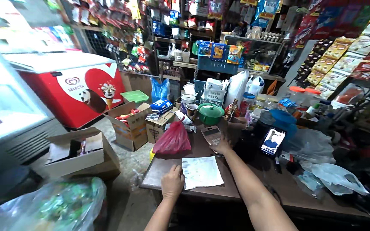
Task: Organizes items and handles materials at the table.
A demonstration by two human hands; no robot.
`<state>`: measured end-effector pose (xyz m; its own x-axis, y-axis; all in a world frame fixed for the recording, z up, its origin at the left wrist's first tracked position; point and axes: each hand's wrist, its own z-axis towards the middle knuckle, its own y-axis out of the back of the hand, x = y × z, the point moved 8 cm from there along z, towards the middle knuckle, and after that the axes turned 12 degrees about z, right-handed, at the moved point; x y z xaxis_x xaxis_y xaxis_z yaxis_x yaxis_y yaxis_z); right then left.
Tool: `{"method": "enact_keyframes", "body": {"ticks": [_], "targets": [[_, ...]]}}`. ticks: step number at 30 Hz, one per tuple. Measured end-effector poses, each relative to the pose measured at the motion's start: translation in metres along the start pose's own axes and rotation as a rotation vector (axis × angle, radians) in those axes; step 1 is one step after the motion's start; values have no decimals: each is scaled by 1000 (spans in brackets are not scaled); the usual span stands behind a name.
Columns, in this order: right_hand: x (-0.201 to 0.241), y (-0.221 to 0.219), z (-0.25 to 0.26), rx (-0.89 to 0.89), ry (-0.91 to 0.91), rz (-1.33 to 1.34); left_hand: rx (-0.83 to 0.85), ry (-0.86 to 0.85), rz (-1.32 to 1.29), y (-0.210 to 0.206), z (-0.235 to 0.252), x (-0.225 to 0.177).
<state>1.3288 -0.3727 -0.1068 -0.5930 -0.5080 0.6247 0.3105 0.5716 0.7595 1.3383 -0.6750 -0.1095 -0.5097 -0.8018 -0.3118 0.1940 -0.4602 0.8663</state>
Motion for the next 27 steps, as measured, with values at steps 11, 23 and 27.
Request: {"method": "enact_keyframes", "body": {"ticks": [11, 23, 27], "targets": [[11, -13, 3, -70, 2, 32, 10, -32, -12, -2, -2, -1], [37, -25, -64, 47, 328, 75, -41, -75, -30, -5, -4, -3], [-2, -8, -97, 116, 379, -60, -48, -82, -26, -3, -3, -3]]}}
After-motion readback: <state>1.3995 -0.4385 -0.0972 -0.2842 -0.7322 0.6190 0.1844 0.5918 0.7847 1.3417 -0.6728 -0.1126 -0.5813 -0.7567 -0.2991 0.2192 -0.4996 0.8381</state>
